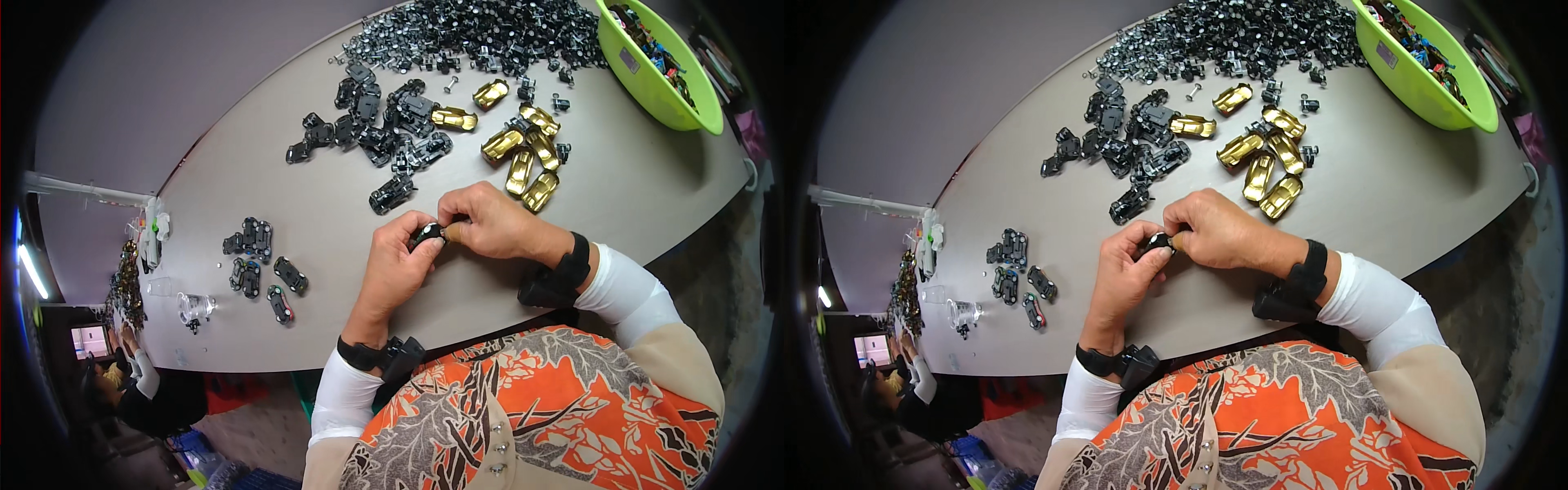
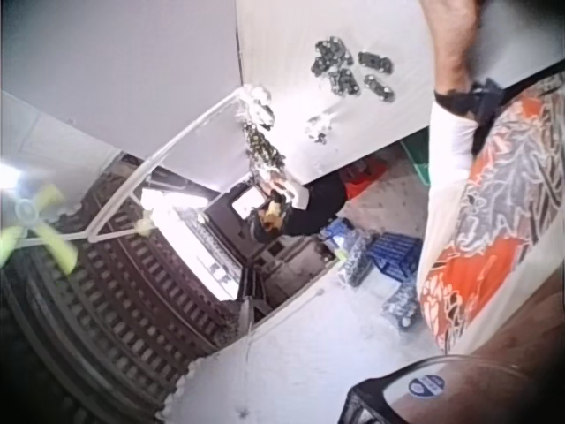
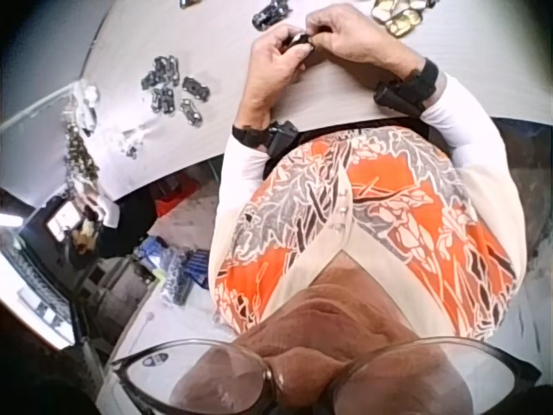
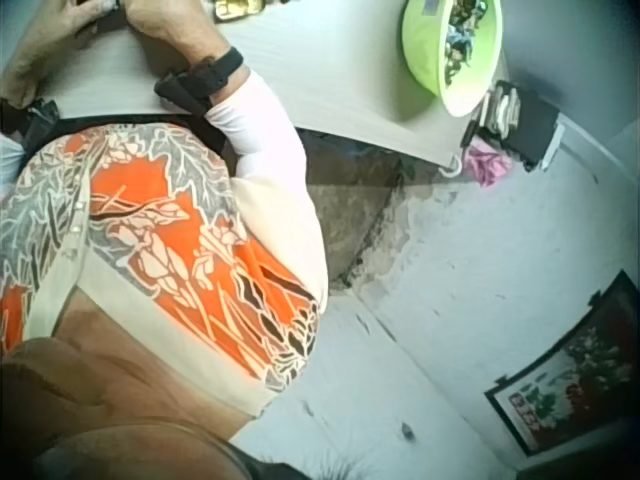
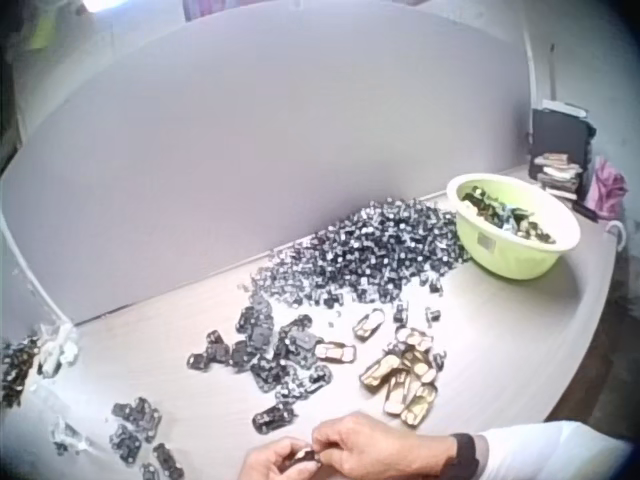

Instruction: The person assembles miniature toy cars by hand at a table. They pick up black chassis and colored body shells, fit the shells onto the chassis, and place the completed units on the table. The process is repeated for multiple cars using various body colors.

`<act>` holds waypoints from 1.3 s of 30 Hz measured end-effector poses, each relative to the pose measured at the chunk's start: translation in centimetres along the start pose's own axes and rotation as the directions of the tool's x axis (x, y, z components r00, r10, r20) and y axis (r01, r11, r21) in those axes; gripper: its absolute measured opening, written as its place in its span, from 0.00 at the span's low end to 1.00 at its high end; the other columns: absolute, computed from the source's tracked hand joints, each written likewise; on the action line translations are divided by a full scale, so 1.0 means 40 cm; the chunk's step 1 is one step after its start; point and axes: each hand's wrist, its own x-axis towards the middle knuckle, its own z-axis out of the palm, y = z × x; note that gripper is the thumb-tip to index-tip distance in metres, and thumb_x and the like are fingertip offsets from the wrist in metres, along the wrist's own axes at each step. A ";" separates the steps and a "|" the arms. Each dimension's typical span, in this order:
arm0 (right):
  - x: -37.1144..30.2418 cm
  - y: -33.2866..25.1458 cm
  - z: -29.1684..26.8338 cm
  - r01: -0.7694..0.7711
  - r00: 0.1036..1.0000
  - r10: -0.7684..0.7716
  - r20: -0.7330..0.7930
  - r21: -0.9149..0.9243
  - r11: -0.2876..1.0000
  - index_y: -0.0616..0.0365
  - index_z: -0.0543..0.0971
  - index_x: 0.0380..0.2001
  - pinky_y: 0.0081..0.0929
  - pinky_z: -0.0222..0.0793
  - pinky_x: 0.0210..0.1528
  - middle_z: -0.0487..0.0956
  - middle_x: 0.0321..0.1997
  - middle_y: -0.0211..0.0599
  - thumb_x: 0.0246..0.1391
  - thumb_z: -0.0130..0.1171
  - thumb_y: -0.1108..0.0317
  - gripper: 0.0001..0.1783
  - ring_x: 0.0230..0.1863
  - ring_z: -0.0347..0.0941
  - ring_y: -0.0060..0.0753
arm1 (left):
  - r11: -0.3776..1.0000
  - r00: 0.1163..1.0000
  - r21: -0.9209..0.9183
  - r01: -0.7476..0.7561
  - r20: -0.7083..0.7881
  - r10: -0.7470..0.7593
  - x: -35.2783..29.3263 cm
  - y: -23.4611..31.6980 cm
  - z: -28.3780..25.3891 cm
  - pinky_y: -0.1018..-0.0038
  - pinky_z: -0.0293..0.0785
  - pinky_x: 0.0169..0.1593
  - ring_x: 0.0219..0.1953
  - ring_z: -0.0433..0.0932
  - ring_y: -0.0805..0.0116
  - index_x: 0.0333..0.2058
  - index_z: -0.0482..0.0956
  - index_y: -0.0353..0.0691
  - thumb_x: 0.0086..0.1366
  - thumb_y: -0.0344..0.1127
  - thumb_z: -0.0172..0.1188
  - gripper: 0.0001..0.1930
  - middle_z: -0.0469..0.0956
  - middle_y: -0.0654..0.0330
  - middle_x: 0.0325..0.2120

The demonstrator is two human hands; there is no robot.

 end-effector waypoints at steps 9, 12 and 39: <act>0.004 0.021 -0.001 0.251 0.967 -0.249 -0.062 0.039 0.967 0.62 0.74 0.30 0.27 0.66 0.30 0.74 0.27 0.40 0.40 0.55 0.78 0.09 0.27 0.72 0.34 | 0.820 0.945 0.573 0.007 -0.273 0.183 -0.083 0.014 -0.148 0.74 0.71 0.34 0.28 0.76 0.66 0.36 0.77 0.31 0.50 0.27 0.59 0.13 0.77 0.54 0.25; 0.037 0.032 -0.057 0.261 0.876 -0.360 -0.321 -0.311 0.914 0.63 0.72 0.26 0.31 0.66 0.30 0.71 0.26 0.40 0.39 0.52 0.81 0.06 0.28 0.71 0.42 | 0.456 0.892 0.872 0.178 -0.338 0.299 -0.105 0.000 -0.251 0.67 0.70 0.44 0.39 0.75 0.54 0.38 0.76 0.33 0.48 0.29 0.62 0.16 0.77 0.48 0.34; 0.049 0.030 -0.074 -0.218 0.950 0.099 0.295 0.407 0.887 0.58 0.76 0.18 0.15 0.54 0.19 0.71 0.16 0.21 0.32 0.58 0.75 0.03 0.19 0.61 0.13 | 0.886 0.995 -0.455 0.092 0.083 -0.061 0.081 0.025 -0.054 0.76 0.80 0.32 0.30 0.79 0.70 0.36 0.68 0.36 0.50 0.24 0.62 0.15 0.77 0.57 0.29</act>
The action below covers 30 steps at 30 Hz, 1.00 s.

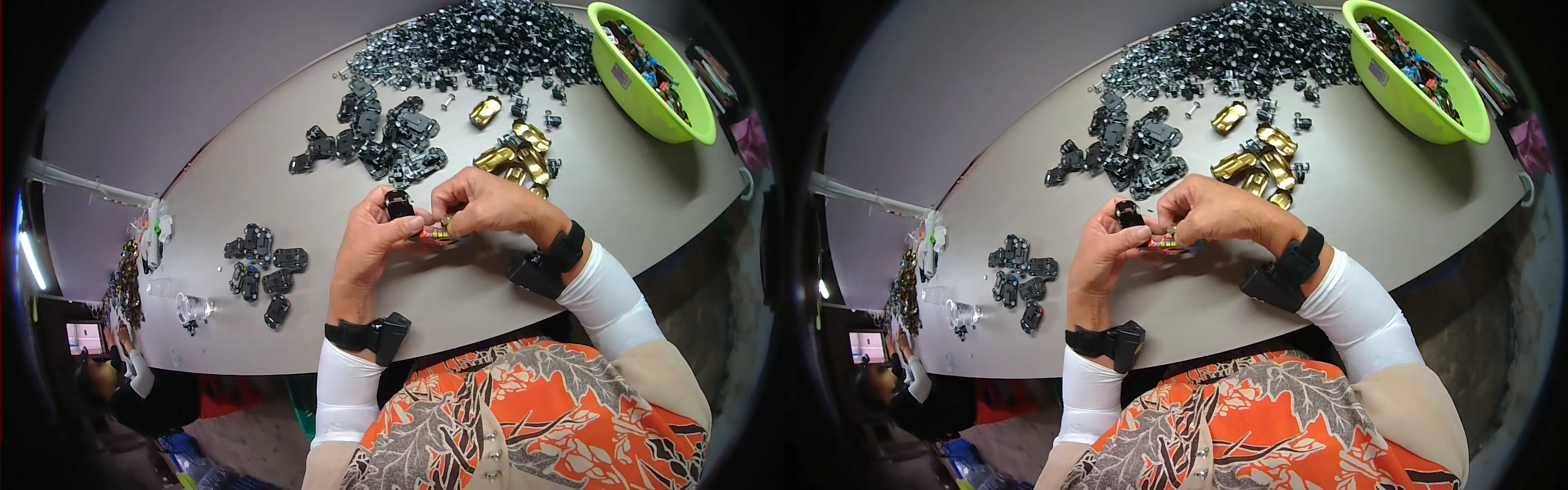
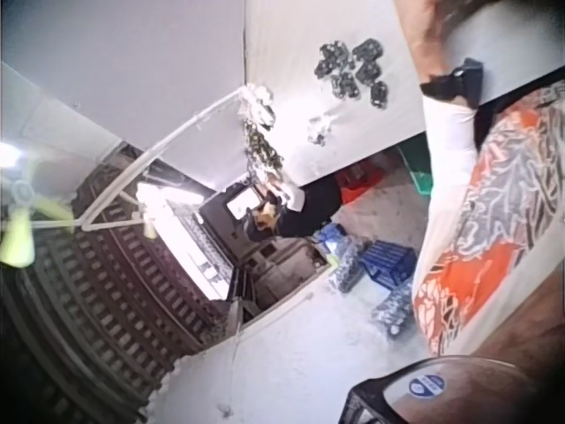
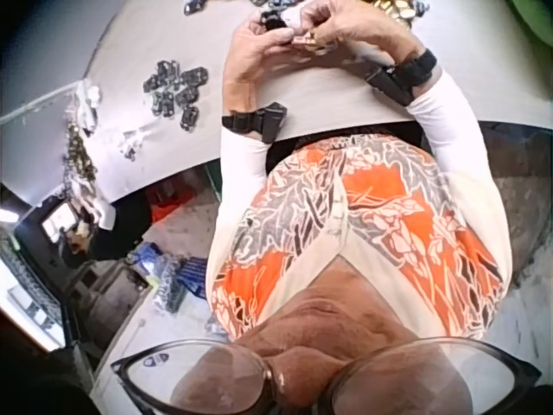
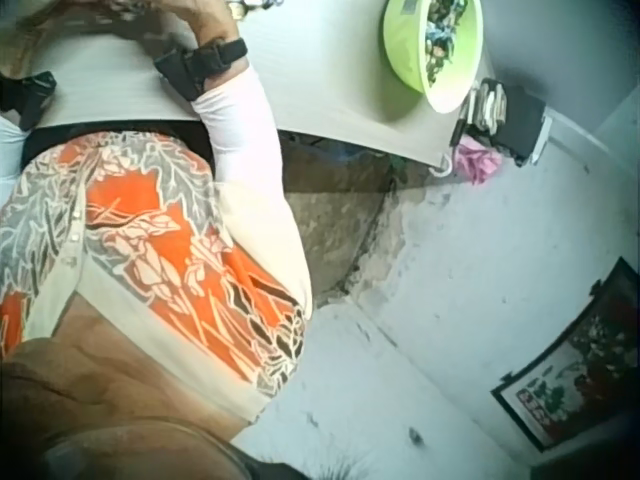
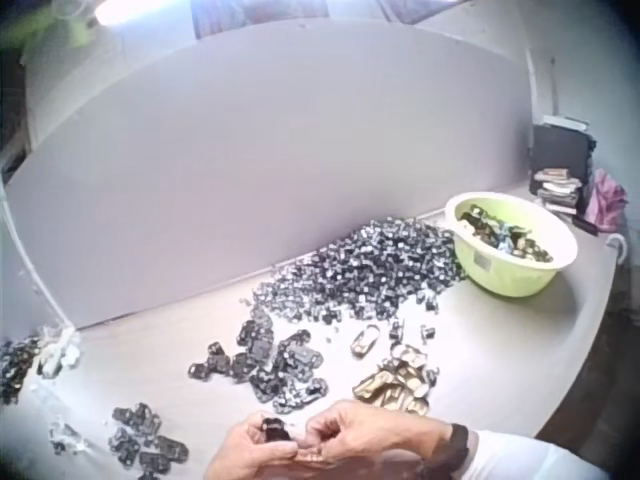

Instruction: The person assembles miniature toy cars by hand at a table. They pick up black chassis and colored body shells, fit the shells onto the chassis, and place the completed units on the table. The process is repeated for multiple cars using various body colors.

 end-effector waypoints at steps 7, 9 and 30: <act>-0.010 -0.026 0.006 0.149 0.935 -0.200 -0.294 -0.187 0.971 0.63 0.75 0.23 0.17 0.62 0.27 0.73 0.19 0.27 0.38 0.57 0.75 0.05 0.23 0.64 0.16 | 0.947 0.986 0.276 -0.164 0.016 0.166 0.000 -0.017 0.009 0.74 0.79 0.34 0.31 0.78 0.70 0.33 0.74 0.34 0.48 0.20 0.63 0.12 0.75 0.61 0.27; 0.005 -0.019 0.011 0.347 0.718 -0.458 -0.524 -0.301 0.888 0.65 0.75 0.27 0.18 0.64 0.28 0.73 0.21 0.29 0.41 0.55 0.78 0.06 0.24 0.65 0.16 | 0.974 0.970 0.130 -0.186 -0.133 0.203 0.006 -0.026 0.007 0.72 0.80 0.35 0.30 0.78 0.68 0.33 0.74 0.33 0.49 0.20 0.62 0.11 0.75 0.60 0.27; 0.022 0.010 0.072 0.270 0.852 -0.084 -0.516 0.296 0.916 0.60 0.70 0.36 0.11 0.63 0.23 0.73 0.29 0.28 0.46 0.59 0.73 0.13 0.25 0.69 0.14 | 0.965 0.927 -0.046 -0.258 -0.292 0.234 0.003 -0.071 0.080 0.78 0.75 0.37 0.32 0.76 0.74 0.36 0.72 0.33 0.55 0.22 0.60 0.10 0.76 0.61 0.30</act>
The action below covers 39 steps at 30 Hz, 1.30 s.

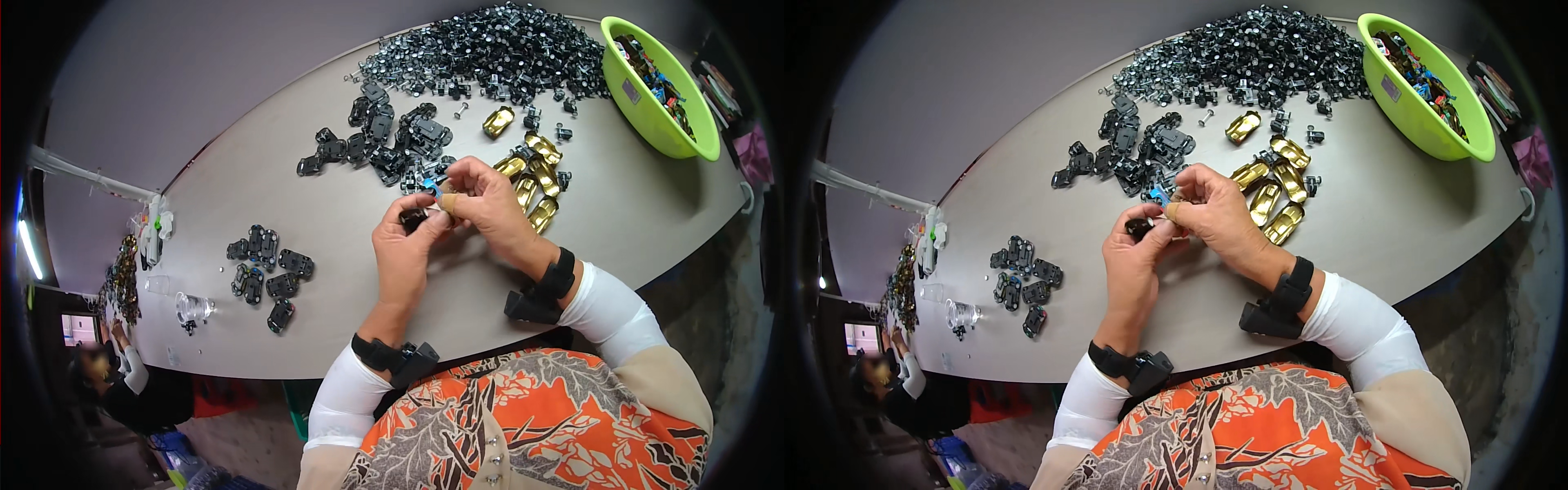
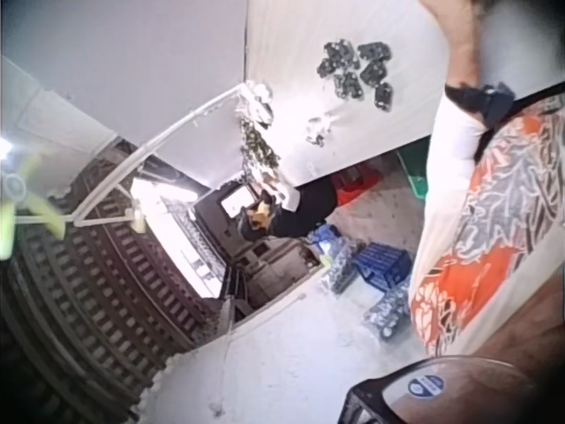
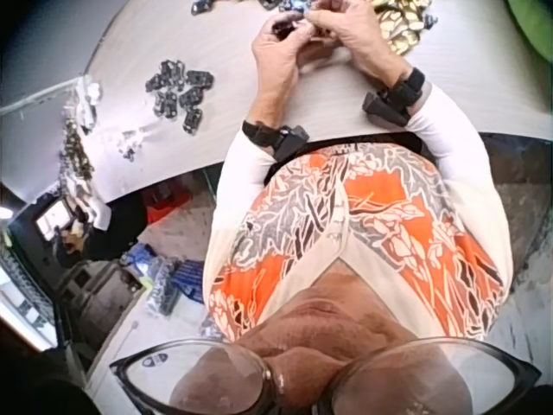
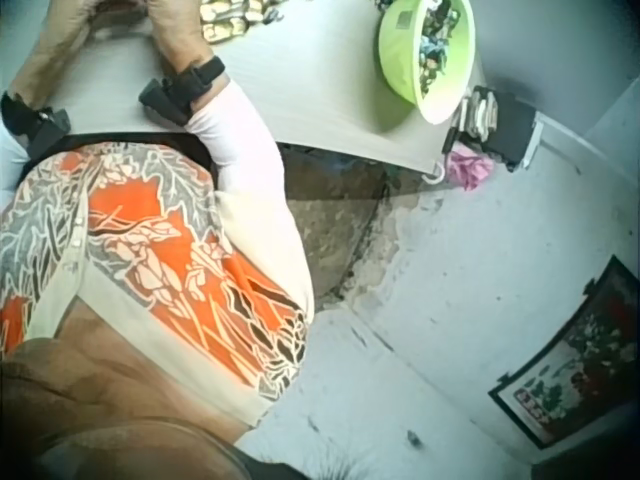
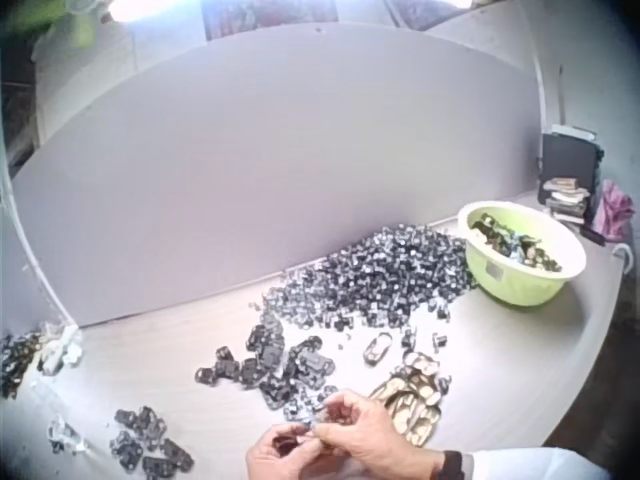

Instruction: The person assembles miniature toy cars by hand at a table. They pick up black chassis and colored body shells, fit the shells onto the chassis, and place the completed units on the table. The process is repeated for multiple cars using various body colors.

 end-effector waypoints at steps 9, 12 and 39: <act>0.015 -0.009 -0.028 0.096 0.991 -0.063 0.115 -0.308 0.947 0.62 0.73 0.33 0.15 0.66 0.26 0.72 0.22 0.28 0.44 0.57 0.74 0.10 0.24 0.67 0.16 | 0.921 0.958 -0.287 0.262 0.190 -0.214 0.017 0.022 -0.011 0.66 0.78 0.42 0.40 0.76 0.65 0.48 0.65 0.36 0.67 0.38 0.42 0.15 0.73 0.54 0.40; 0.013 -0.013 -0.033 0.148 0.979 -0.078 0.190 -0.390 0.909 0.62 0.74 0.30 0.17 0.64 0.24 0.73 0.23 0.27 0.42 0.57 0.74 0.09 0.23 0.65 0.15 | 0.925 0.963 -0.290 0.246 0.185 -0.198 0.015 0.014 -0.019 0.66 0.78 0.42 0.43 0.75 0.65 0.51 0.64 0.34 0.67 0.35 0.44 0.17 0.72 0.52 0.43; -0.022 -0.043 0.005 0.334 0.940 -0.291 0.180 -0.308 0.891 0.60 0.68 0.37 0.15 0.66 0.28 0.74 0.29 0.30 0.46 0.58 0.75 0.14 0.26 0.67 0.13 | 0.957 0.980 -0.246 0.152 0.162 -0.114 0.019 0.044 -0.031 0.67 0.81 0.39 0.38 0.78 0.68 0.43 0.70 0.38 0.54 0.25 0.61 0.16 0.76 0.58 0.37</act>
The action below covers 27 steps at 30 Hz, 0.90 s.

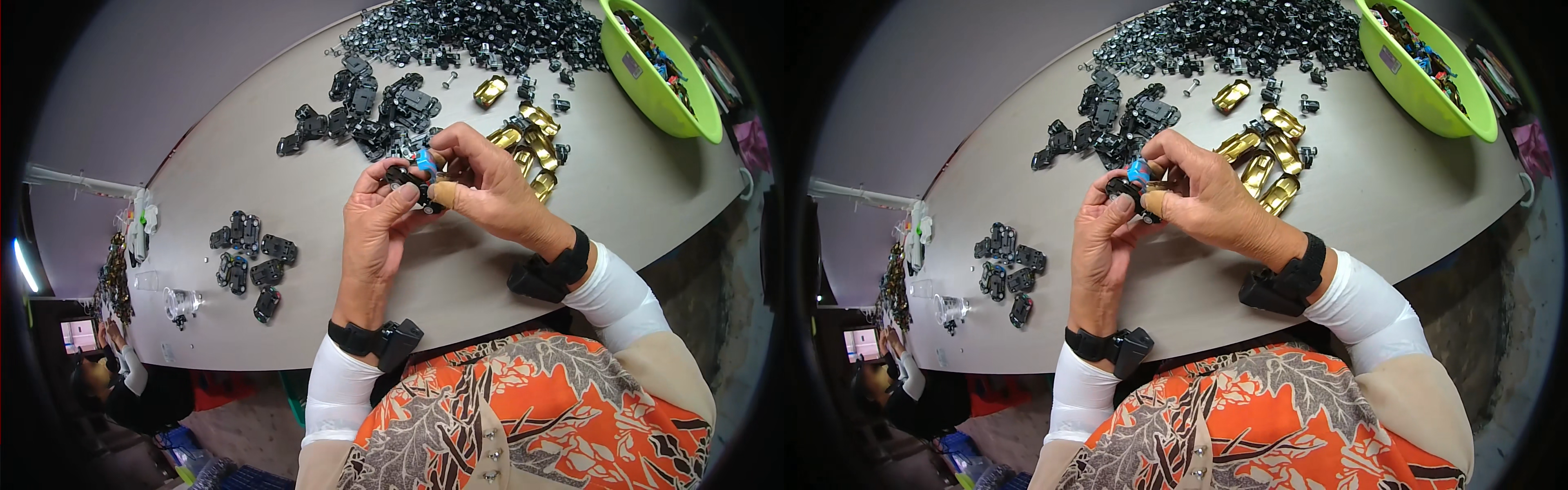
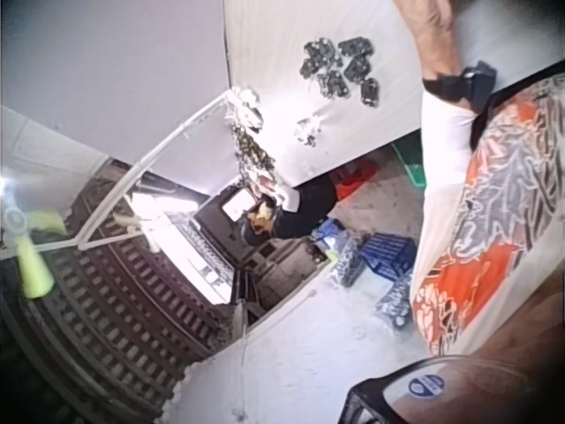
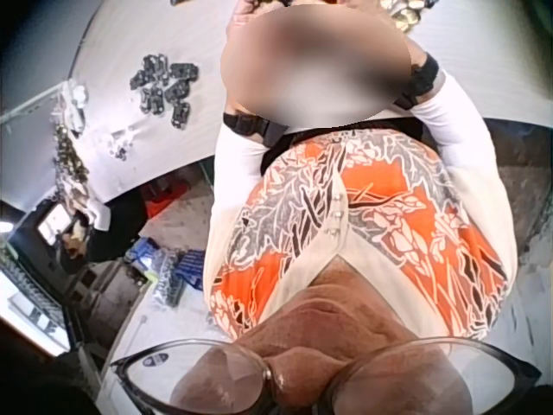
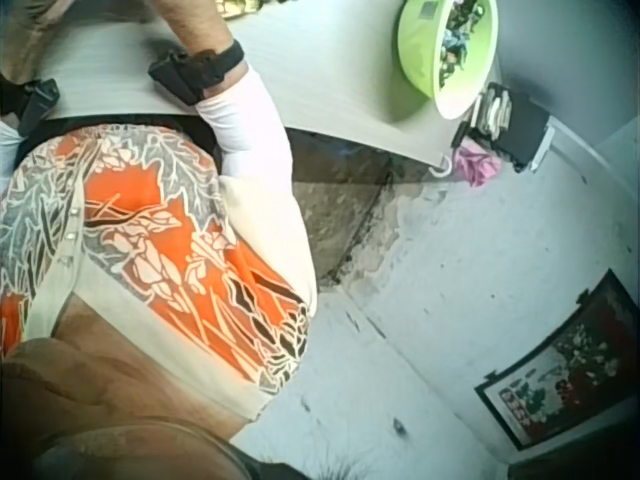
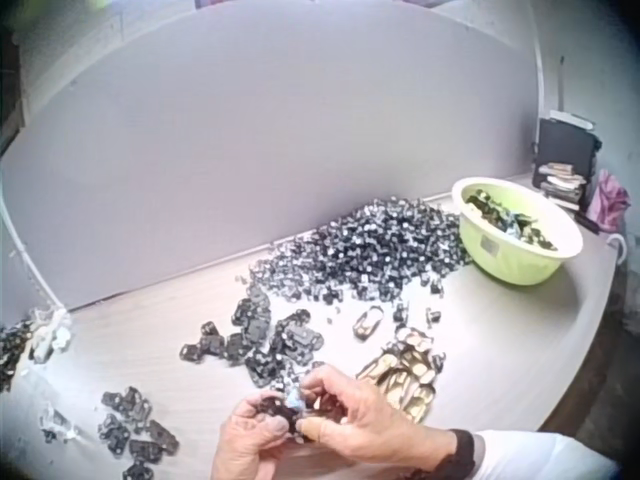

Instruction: The person assembles miniature toy cars by hand at a table. They pick up black chassis and colored body shells, fit the shells onto the chassis, and place the completed units on the table. The process is repeated for multiple cars using various body colors.

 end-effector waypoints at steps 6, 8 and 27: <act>-0.002 -0.003 -0.005 -0.006 0.999 0.010 0.031 -0.129 0.992 0.61 0.67 0.38 0.19 0.69 0.29 0.75 0.28 0.34 0.45 0.56 0.77 0.15 0.27 0.71 0.18 | 0.998 1.000 0.062 0.012 0.013 -0.013 -0.006 0.006 0.014 0.71 0.81 0.38 0.37 0.77 0.69 0.47 0.70 0.33 0.51 0.21 0.62 0.23 0.74 0.55 0.40; -0.002 -0.009 -0.005 0.004 0.999 0.001 0.036 -0.137 0.991 0.61 0.67 0.41 0.20 0.69 0.29 0.75 0.29 0.35 0.45 0.56 0.77 0.17 0.28 0.71 0.19 | 0.997 1.000 0.082 -0.009 0.016 0.007 -0.006 0.009 0.011 0.72 0.80 0.38 0.37 0.77 0.69 0.47 0.70 0.31 0.51 0.21 0.62 0.22 0.75 0.55 0.39; 0.000 0.025 -0.011 0.104 0.995 -0.101 0.025 -0.160 0.982 0.61 0.75 0.35 0.19 0.69 0.28 0.72 0.30 0.33 0.45 0.57 0.79 0.10 0.25 0.69 0.20 | 0.855 0.985 0.488 -0.172 0.085 0.150 -0.019 -0.028 0.033 0.78 0.76 0.36 0.35 0.74 0.75 0.53 0.68 0.31 0.64 0.34 0.53 0.20 0.72 0.57 0.44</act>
